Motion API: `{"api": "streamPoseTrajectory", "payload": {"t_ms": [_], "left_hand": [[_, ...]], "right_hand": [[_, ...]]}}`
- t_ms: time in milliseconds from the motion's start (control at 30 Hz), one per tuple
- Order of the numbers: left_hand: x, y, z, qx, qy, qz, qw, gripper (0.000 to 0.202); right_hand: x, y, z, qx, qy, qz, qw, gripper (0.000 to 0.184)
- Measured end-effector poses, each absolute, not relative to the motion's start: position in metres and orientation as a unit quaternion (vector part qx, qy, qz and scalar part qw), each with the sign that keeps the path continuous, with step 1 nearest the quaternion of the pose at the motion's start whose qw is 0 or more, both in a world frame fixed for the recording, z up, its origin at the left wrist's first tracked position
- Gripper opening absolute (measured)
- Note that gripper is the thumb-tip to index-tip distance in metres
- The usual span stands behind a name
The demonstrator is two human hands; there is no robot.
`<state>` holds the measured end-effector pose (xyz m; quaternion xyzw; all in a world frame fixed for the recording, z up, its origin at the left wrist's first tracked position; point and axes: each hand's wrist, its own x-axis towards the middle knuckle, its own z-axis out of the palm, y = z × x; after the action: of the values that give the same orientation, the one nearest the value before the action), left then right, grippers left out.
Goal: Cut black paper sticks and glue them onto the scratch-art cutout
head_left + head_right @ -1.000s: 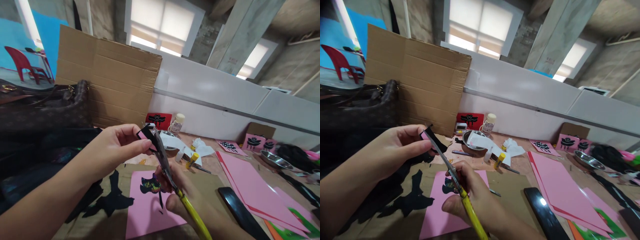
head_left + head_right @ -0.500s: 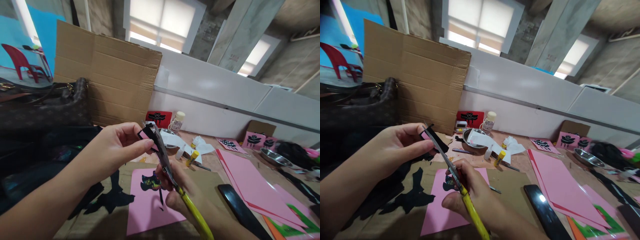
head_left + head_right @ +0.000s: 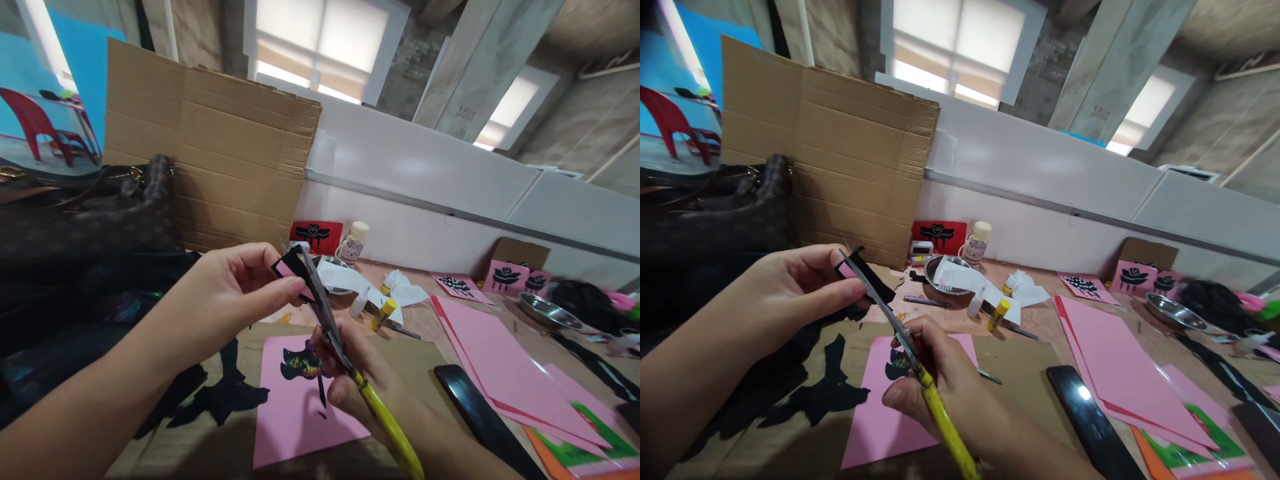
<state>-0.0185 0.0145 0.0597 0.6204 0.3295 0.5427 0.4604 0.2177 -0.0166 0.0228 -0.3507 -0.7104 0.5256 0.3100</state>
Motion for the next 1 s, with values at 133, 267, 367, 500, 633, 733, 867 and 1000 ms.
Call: {"api": "streamPoseTrajectory", "payload": {"t_ms": [133, 267, 367, 500, 633, 733, 867, 1000], "left_hand": [[-0.018, 0.014, 0.06, 0.622, 0.333, 0.548, 0.45, 0.024], [-0.017, 0.015, 0.061, 0.625, 0.327, 0.548, 0.45, 0.023], [-0.018, 0.015, 0.062, 0.626, 0.321, 0.55, 0.451, 0.02], [-0.018, 0.014, 0.063, 0.625, 0.322, 0.539, 0.464, 0.018], [-0.018, 0.013, 0.065, 0.623, 0.306, 0.542, 0.473, 0.018], [-0.019, 0.013, 0.065, 0.622, 0.301, 0.539, 0.481, 0.018], [-0.02, 0.016, 0.062, 0.628, 0.279, 0.536, 0.49, 0.01], [-0.017, 0.016, 0.061, 0.651, 0.274, 0.53, 0.469, 0.009]], "right_hand": [[0.216, -0.017, 0.025, -0.347, -0.706, 0.527, 0.322, 0.052], [0.218, -0.017, 0.018, -0.339, -0.697, 0.539, 0.329, 0.052], [0.218, -0.018, 0.016, -0.338, -0.691, 0.545, 0.333, 0.052], [0.217, -0.018, 0.016, -0.333, -0.694, 0.542, 0.336, 0.056], [0.217, -0.016, 0.007, -0.324, -0.687, 0.55, 0.348, 0.056], [0.218, -0.015, 0.003, -0.319, -0.672, 0.564, 0.358, 0.055], [0.215, -0.017, 0.012, -0.324, -0.677, 0.559, 0.352, 0.06], [0.213, -0.021, 0.019, -0.348, -0.672, 0.551, 0.352, 0.067]]}}
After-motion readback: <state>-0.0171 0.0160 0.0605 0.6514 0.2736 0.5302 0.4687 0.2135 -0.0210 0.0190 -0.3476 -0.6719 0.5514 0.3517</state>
